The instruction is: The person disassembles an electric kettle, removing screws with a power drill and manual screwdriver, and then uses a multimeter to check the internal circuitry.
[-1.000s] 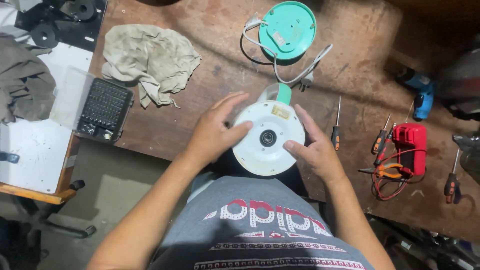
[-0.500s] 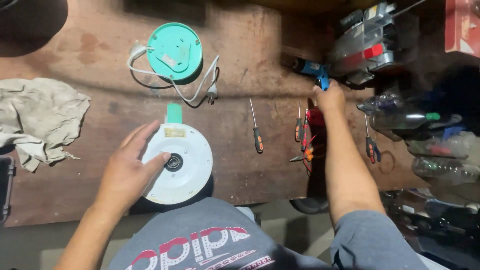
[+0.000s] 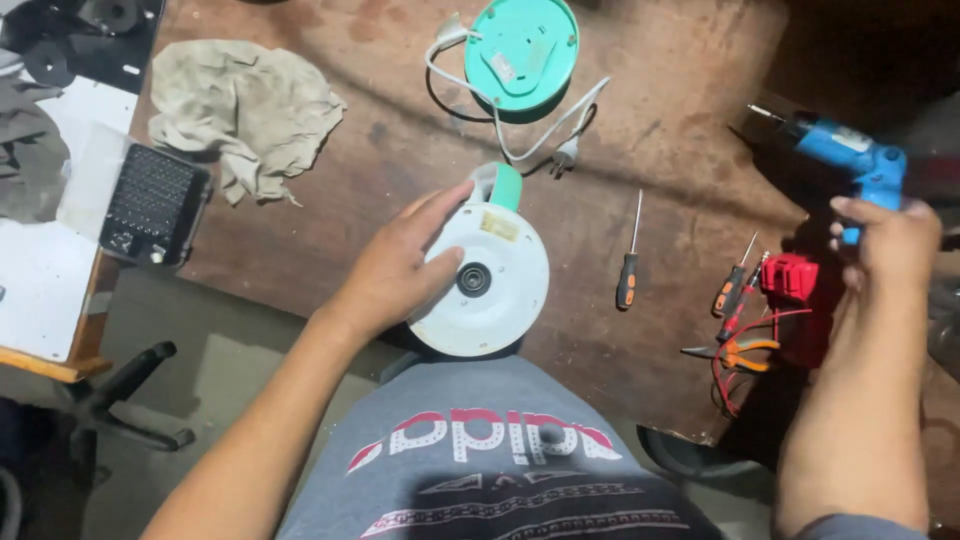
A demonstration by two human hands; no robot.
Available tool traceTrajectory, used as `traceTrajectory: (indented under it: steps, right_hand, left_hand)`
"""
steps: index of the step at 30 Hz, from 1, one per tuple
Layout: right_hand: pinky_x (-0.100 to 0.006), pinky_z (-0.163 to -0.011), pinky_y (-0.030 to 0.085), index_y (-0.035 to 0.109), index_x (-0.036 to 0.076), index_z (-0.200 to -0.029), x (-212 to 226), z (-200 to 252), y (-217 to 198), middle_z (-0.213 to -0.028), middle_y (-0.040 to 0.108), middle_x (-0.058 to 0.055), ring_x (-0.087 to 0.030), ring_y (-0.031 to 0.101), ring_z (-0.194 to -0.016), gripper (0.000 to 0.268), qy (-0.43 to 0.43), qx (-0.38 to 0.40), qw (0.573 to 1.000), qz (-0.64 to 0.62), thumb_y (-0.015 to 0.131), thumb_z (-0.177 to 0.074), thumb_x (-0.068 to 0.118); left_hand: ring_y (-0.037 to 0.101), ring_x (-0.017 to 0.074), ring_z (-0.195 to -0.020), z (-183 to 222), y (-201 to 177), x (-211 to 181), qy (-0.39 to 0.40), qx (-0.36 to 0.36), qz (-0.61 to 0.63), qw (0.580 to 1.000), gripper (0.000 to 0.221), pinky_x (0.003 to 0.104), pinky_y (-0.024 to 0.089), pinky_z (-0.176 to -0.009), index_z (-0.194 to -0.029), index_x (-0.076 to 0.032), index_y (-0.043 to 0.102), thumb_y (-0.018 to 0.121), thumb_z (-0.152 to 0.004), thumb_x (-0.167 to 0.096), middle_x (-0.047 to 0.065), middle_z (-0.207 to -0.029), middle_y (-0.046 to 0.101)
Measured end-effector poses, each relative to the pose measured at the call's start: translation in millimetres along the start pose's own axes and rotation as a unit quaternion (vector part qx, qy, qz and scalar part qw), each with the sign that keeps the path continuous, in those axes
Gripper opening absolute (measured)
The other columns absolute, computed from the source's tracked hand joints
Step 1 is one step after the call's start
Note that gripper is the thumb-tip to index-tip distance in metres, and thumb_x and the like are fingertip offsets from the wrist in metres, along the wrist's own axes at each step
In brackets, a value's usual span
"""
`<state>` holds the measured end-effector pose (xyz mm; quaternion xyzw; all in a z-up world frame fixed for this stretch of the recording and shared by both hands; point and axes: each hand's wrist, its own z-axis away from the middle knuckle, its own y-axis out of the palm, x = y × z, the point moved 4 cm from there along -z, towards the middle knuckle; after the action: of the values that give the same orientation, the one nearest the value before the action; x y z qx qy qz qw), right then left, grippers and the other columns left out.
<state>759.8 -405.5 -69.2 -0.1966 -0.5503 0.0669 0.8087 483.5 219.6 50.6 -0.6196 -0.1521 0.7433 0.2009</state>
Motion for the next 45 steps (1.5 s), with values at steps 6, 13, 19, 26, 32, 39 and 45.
traceTrajectory:
  steps: [6, 13, 19, 26, 32, 39, 45]
  right_hand:
    - [-0.056, -0.090, 0.069, 0.064, 0.012, -0.161, 67, 205, 21, -0.123, 0.086, -0.016, -0.029, 0.086, -0.101, 0.068, 0.022, 0.226, 0.914, -0.335, 0.094, -0.101, 0.020]
    - [-0.050, -0.084, 0.072, 0.059, -0.009, -0.160, 143, 347, 73, -0.116, 0.075, -0.032, -0.038, 0.082, -0.091, 0.080, 0.005, 0.257, 0.951, -0.173, 0.085, -0.087, 0.009]
    - [-0.037, -0.074, 0.057, 0.066, 0.002, -0.148, 128, 385, 53, -0.090, 0.078, -0.017, -0.024, 0.071, -0.074, 0.059, 0.019, 0.138, 0.981, 0.137, 0.086, -0.093, 0.013]
    - [-0.035, -0.110, 0.052, 0.076, 0.013, -0.149, 136, 397, 43, -0.130, 0.082, -0.001, -0.016, 0.071, -0.115, 0.071, -0.008, 0.122, 0.939, 0.322, 0.095, -0.083, 0.029]
    - [-0.035, -0.108, 0.053, 0.076, 0.014, -0.148, 145, 396, 50, -0.127, 0.084, -0.001, -0.015, 0.071, -0.118, 0.068, -0.005, 0.121, 0.940, 0.318, 0.095, -0.084, 0.028]
    - [-0.036, -0.110, 0.052, 0.073, 0.025, -0.165, 171, 386, 54, -0.140, 0.085, 0.003, -0.015, 0.076, -0.118, 0.081, -0.061, 0.165, 0.888, 0.425, 0.089, -0.087, 0.044]
    - [-0.055, -0.098, 0.056, 0.074, 0.020, -0.145, 156, 379, 38, -0.114, 0.087, -0.011, -0.042, 0.080, -0.110, 0.078, -0.080, 0.101, 0.865, 0.486, 0.082, -0.083, 0.068]
  left_hand:
    - [0.056, 0.0328, -0.169, -2, 2, -27, -0.036, 0.051, 0.088, 0.994, 0.106, 0.047, 0.043, -0.130, -0.186, -0.023, 0.027, 0.064, -0.087, -0.014, 0.018, -0.185, 0.057]
    - [0.054, 0.0340, -0.166, -8, 20, -43, 0.019, 0.087, 0.054, 0.995, 0.110, 0.054, 0.039, -0.132, -0.186, -0.019, 0.021, 0.070, -0.087, -0.015, 0.015, -0.179, 0.065]
    - [0.062, 0.0358, -0.150, -14, 29, -41, 0.014, 0.090, 0.009, 0.996, 0.109, 0.052, 0.046, -0.124, -0.183, -0.022, 0.032, 0.073, -0.082, -0.013, 0.005, -0.171, 0.071]
    - [0.063, 0.0414, -0.143, -11, 28, -45, 0.018, 0.096, 0.002, 0.995, 0.105, 0.054, 0.051, -0.115, -0.182, -0.024, 0.037, 0.069, -0.084, -0.011, 0.013, -0.157, 0.073]
    - [0.060, 0.0429, -0.149, -13, 32, -46, 0.036, 0.098, -0.003, 0.995, 0.104, 0.057, 0.046, -0.123, -0.183, -0.021, 0.037, 0.069, -0.085, -0.011, 0.015, -0.165, 0.069]
    - [0.057, 0.0428, -0.156, -16, 33, -48, 0.061, 0.085, 0.005, 0.994, 0.101, 0.057, 0.042, -0.128, -0.182, -0.017, 0.039, 0.067, -0.085, -0.008, 0.014, -0.175, 0.064]
    - [0.057, 0.0416, -0.157, -19, 35, -46, 0.057, 0.076, 0.004, 0.995, 0.103, 0.056, 0.041, -0.130, -0.181, -0.019, 0.041, 0.068, -0.083, -0.009, 0.014, -0.174, 0.065]
